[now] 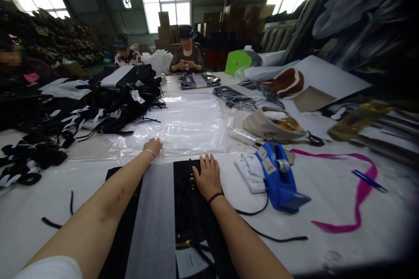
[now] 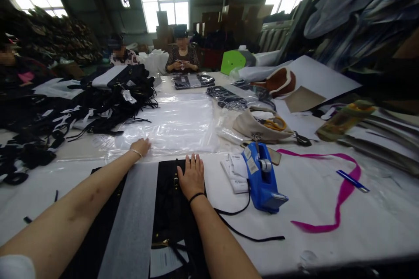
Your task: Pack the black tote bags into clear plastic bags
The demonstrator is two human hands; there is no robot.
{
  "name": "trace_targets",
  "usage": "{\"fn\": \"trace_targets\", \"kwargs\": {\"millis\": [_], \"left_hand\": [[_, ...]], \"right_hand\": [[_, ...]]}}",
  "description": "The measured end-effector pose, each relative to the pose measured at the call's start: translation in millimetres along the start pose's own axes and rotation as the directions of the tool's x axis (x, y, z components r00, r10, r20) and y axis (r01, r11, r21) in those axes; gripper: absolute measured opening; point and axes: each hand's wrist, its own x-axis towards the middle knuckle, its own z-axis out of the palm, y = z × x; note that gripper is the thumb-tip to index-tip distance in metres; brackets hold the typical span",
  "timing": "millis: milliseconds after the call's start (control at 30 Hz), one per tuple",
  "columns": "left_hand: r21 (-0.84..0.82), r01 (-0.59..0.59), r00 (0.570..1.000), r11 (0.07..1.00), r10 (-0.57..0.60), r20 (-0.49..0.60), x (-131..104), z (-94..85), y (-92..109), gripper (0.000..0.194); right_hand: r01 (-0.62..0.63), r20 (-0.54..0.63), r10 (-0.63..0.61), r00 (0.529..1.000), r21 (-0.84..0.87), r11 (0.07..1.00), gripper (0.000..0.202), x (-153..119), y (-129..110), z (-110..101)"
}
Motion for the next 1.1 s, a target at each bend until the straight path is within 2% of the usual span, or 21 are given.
{"fn": "trace_targets", "kwargs": {"millis": [133,233,400,567,633,667,733,800,867,933,1000,1067,1100], "left_hand": [[0.022,-0.028,1.0,0.999,0.028,0.0,0,-24.8,-3,0.035],[0.012,-0.025,0.999,1.0,0.025,-0.048,-2,-41.6,-9,0.033],[-0.065,0.022,0.99,0.998,-0.031,-0.141,-3,-69.3,-11,0.019],[-0.205,-0.017,0.933,0.979,-0.058,-0.354,1,-132.4,8,0.04],[-0.248,-0.103,0.905,0.963,-0.013,-0.426,-15,-150.3,23,0.048],[-0.253,-0.17,0.885,0.952,0.034,-0.465,-28,-153.4,31,0.048],[-0.205,-0.314,0.832,0.927,0.165,-0.53,-61,-146.4,47,0.044],[-0.118,-0.418,0.791,0.901,0.297,-0.535,-95,-125.3,60,0.038],[-0.094,-0.459,0.801,0.883,0.366,-0.474,-124,-99.7,67,0.031],[-0.171,-0.464,0.833,0.869,0.362,-0.418,-142,-79.4,69,0.023],[-0.272,-0.445,0.854,0.853,0.313,-0.415,-153,-69.9,68,0.02],[-0.349,-0.431,0.854,0.832,0.251,-0.456,-162,-70.4,67,0.022],[-0.378,-0.429,0.85,0.82,0.225,-0.477,-167,-73.0,68,0.025]], "right_hand": [[0.008,0.007,-0.008,1.0,-0.006,1.0,0.061,0,-1,-2],[0.009,0.01,-0.009,1.0,-0.014,1.0,0.061,1,-1,-4],[-0.001,0.004,0.001,1.0,-0.013,1.0,0.06,2,-1,-3],[0.0,-0.003,0.0,1.0,-0.007,1.0,0.06,3,-1,-3],[-0.006,-0.006,0.006,1.0,-0.002,1.0,0.06,3,-1,-4],[-0.005,-0.007,0.005,1.0,0.001,1.0,0.06,2,-2,-4],[0.0,-0.005,0.0,1.0,0.007,1.0,0.06,2,-2,-3],[0.0,-0.005,0.0,1.0,0.011,1.0,0.06,2,-1,-2],[-0.011,0.002,0.011,1.0,0.026,1.0,0.059,4,1,-3],[-0.024,0.032,0.022,0.999,0.065,0.998,0.056,8,0,-12],[-0.005,0.029,0.0,1.0,0.158,0.987,0.056,14,-4,-28],[0.046,-0.014,-0.044,0.999,0.364,0.93,0.059,17,-15,-49],[0.054,-0.01,-0.058,0.998,0.52,0.853,0.06,15,-22,-60]]}}
